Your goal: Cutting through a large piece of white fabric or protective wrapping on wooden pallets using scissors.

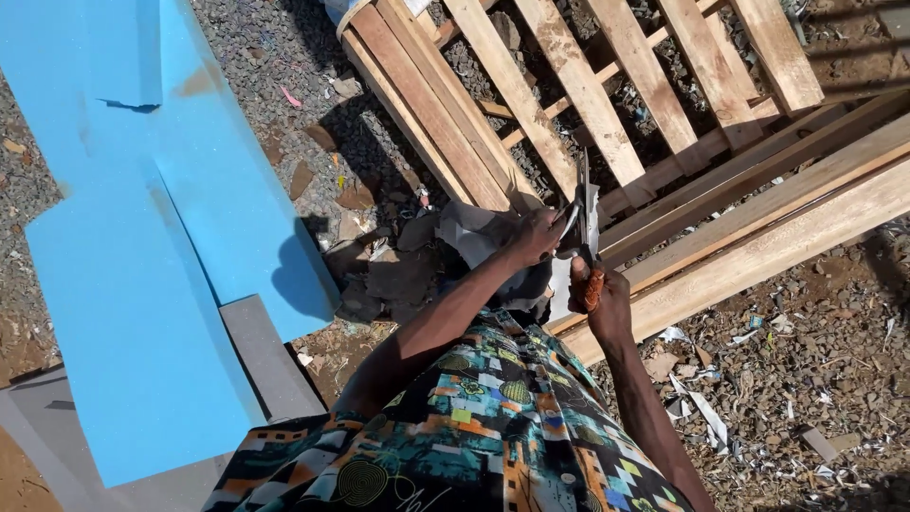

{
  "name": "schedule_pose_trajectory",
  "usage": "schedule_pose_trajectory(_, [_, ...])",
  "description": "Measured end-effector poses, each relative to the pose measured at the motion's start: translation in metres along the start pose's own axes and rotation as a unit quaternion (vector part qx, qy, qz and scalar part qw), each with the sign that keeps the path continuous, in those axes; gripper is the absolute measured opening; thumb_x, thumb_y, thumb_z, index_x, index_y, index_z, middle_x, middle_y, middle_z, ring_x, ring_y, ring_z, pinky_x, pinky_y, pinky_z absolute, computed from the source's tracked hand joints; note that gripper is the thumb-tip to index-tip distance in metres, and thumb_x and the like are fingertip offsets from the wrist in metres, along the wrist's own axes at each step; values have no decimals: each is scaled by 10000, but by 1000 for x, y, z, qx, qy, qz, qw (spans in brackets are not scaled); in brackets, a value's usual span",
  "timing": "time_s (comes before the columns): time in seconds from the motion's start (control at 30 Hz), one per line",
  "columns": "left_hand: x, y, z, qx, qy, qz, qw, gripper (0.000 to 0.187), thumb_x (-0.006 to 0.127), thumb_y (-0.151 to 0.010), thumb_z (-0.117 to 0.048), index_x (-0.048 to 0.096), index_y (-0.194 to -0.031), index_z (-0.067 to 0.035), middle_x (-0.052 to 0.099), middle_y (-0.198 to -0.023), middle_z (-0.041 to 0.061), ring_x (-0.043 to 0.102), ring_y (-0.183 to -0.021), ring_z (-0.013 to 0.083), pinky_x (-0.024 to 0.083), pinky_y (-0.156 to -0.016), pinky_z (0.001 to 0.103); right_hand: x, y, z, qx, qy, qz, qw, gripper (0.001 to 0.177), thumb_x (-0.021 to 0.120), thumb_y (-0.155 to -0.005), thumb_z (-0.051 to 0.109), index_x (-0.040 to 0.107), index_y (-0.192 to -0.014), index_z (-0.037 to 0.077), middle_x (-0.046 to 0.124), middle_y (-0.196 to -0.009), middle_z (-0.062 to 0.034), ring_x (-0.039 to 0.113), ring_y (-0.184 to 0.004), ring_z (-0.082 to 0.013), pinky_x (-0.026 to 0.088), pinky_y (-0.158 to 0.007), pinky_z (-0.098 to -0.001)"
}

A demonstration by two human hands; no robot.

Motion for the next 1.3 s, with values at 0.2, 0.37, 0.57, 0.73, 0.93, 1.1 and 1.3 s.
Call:
schedule_pose_trajectory(0.2, [-32, 7, -33, 41, 20, 130, 990, 463, 586, -1091, -395, 734, -767, -99, 666, -587, 102, 622, -502, 151, 510, -512, 271, -6, -3, -4, 53, 143, 80, 985, 630, 608, -937, 712, 624, -831, 91, 698, -690, -161, 704, -748, -324, 473, -735, -417])
schedule_pose_trajectory(0.37, [-48, 40, -70, 51, -2, 130, 990, 429, 567, -1090, -344, 720, -758, -119, 644, -567, 165, 627, -459, 272, 478, -405, 307, -15, -14, 7, -3, 165, 22, 986, 488, 674, -902, 546, 608, -656, 128, 629, -505, -74, 654, -551, -226, 469, -671, -313])
schedule_pose_trajectory(0.57, [-37, 28, 49, 52, -101, 170, 979, 403, 533, -1151, -319, 739, -935, -48, 618, -595, 127, 463, -435, 122, 439, -460, 346, -18, -19, 41, -15, 50, -27, 998, 517, 693, -1002, 532, 615, -753, 85, 601, -556, -82, 648, -570, -195, 507, -675, -302])
schedule_pose_trajectory(0.73, [-68, 67, -133, 30, 116, 98, 988, 417, 618, -1128, -309, 761, -1093, 81, 679, -712, 298, 540, -875, 162, 422, -483, 288, -20, -23, 62, -45, 79, -25, 996, 391, 844, -861, 232, 574, -1012, -7, 683, -746, -134, 608, -574, -177, 463, -621, -277])
schedule_pose_trajectory(0.93, [-104, 51, -273, 168, 45, 79, 982, 297, 621, -1131, -284, 785, -1194, -44, 782, -980, 252, 713, -1052, 296, 596, -821, 491, 19, -22, 39, -96, -12, 36, 995, 680, 975, -682, 83, 498, -1143, -68, 598, -1085, -176, 610, -1185, -339, 424, -1079, -442])
schedule_pose_trajectory(1.1, [-143, 6, -375, 273, -32, -15, 961, 565, 521, -1086, -559, 691, -1425, -141, 553, -607, -21, 346, -417, 60, 281, -474, 308, 59, -16, -8, 43, 60, -17, 997, 504, 905, -740, 318, 526, -1022, 144, 604, -900, -1, 549, -801, -141, 430, -688, -295])
schedule_pose_trajectory(1.3, [-124, 22, -419, 279, 110, 71, 951, 512, 536, -1082, -564, 695, -1325, -143, 666, -713, 24, 499, -534, 88, 387, -536, 310, 73, -4, -13, -19, 22, -8, 1000, 175, 701, -888, 102, 552, -956, 166, 641, -833, -4, 584, -746, -137, 507, -726, -307])
Point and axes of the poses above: each hand's wrist, its own y-axis away from the middle knuckle, its own x-axis out of the palm, z = x × y, the point moved 4 cm from there along -y, towards the middle knuckle
